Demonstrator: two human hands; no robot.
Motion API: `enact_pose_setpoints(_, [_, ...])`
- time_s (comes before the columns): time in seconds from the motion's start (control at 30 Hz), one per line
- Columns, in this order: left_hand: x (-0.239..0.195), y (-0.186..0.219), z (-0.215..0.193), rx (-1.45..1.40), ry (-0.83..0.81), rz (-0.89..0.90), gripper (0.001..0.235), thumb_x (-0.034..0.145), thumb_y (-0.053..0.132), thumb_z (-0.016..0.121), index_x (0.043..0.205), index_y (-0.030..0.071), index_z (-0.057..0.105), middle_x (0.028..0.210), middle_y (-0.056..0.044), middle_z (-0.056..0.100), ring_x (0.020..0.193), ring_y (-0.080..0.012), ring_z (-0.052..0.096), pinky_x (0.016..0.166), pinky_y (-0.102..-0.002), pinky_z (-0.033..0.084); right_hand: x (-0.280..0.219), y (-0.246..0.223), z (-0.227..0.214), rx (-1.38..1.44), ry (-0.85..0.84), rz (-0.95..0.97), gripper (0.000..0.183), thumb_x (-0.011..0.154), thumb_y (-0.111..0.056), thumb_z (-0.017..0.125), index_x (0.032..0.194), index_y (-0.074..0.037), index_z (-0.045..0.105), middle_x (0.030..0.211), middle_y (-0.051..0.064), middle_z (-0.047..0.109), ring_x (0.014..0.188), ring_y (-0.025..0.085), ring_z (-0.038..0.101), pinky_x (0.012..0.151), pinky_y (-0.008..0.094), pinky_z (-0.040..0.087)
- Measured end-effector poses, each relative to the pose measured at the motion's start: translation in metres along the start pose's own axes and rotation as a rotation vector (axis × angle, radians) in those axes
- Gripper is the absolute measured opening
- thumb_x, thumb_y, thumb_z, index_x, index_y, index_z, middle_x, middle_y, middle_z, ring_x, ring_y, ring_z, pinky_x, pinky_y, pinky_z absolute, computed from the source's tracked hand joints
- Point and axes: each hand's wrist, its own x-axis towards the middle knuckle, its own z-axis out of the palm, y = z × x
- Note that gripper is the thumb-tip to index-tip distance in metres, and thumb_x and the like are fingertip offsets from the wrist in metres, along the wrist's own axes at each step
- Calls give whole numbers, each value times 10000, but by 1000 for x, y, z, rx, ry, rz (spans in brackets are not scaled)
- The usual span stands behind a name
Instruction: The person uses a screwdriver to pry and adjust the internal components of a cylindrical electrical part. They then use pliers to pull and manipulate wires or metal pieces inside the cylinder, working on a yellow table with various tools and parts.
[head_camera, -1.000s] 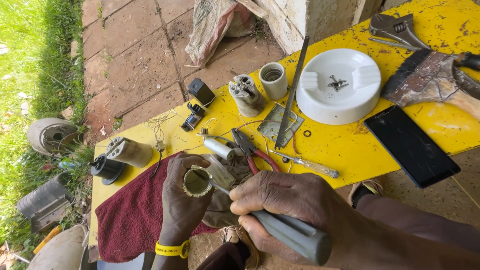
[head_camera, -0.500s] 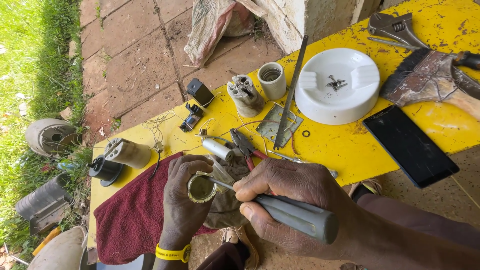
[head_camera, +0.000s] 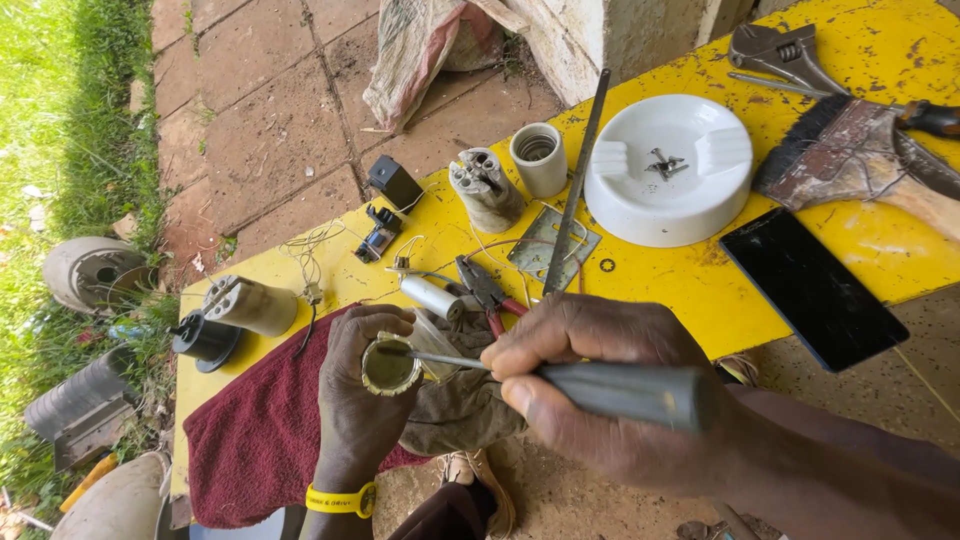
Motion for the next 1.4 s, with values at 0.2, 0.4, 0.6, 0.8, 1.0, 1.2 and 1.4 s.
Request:
enact_pose_setpoints(0.2, [-3,-6,0,22,48,-187,307,824,102,840,1085,176,696,1128,-1,775,1094,-177,726,1004,-335,535,-11,-3,18,-195,-61,-357,248,833,-3,843,1025,-80,706,1067,95,803,940,195,821,890,301,689])
enact_pose_setpoints(0.4, [-2,-4,-1,-34,42,-117,313,820,56,844,1073,143,681,1121,-44,751,1068,-199,728,980,-339,547,-17,5,11,-78,-460,-285,296,1123,-168,491,1337,-49,656,1362,159,652,1292,311,696,1121,428,537])
enact_pose_setpoints(0.6, [-3,-4,-5,48,17,-36,339,796,13,830,1064,143,669,1126,-50,747,1059,-216,696,948,-356,522,-10,5,22,-112,-166,-270,215,900,-40,789,1093,-98,715,1147,95,789,1027,199,823,959,308,686])
enact_pose_setpoints(0.8, [0,-4,3,41,7,54,286,824,-21,779,1029,144,667,1087,-68,721,1047,-230,695,937,-367,512,-4,3,8,-3,-82,-84,127,917,-140,733,1030,-88,757,1018,57,822,917,166,840,856,290,657])
enact_pose_setpoints(1.0, [-5,-5,-6,-53,59,-48,254,865,68,781,1053,187,657,1286,-72,726,1233,-233,662,1084,-395,501,-30,11,-3,228,405,58,240,1028,-349,542,951,-125,579,878,183,778,733,206,760,733,299,585])
enact_pose_setpoints(1.2, [0,9,-5,-219,170,-99,316,878,354,830,1074,162,673,1261,-70,639,1235,-216,651,1116,-422,523,-8,44,-11,437,421,330,519,1092,-427,545,693,-95,552,558,79,554,504,161,521,516,305,431])
enact_pose_setpoints(1.4, [-7,31,25,-552,247,-310,538,800,480,818,1121,65,695,1127,-121,714,918,-239,726,720,-344,628,-2,45,30,164,48,885,455,922,-535,643,868,-84,622,569,113,608,434,227,534,364,375,443])
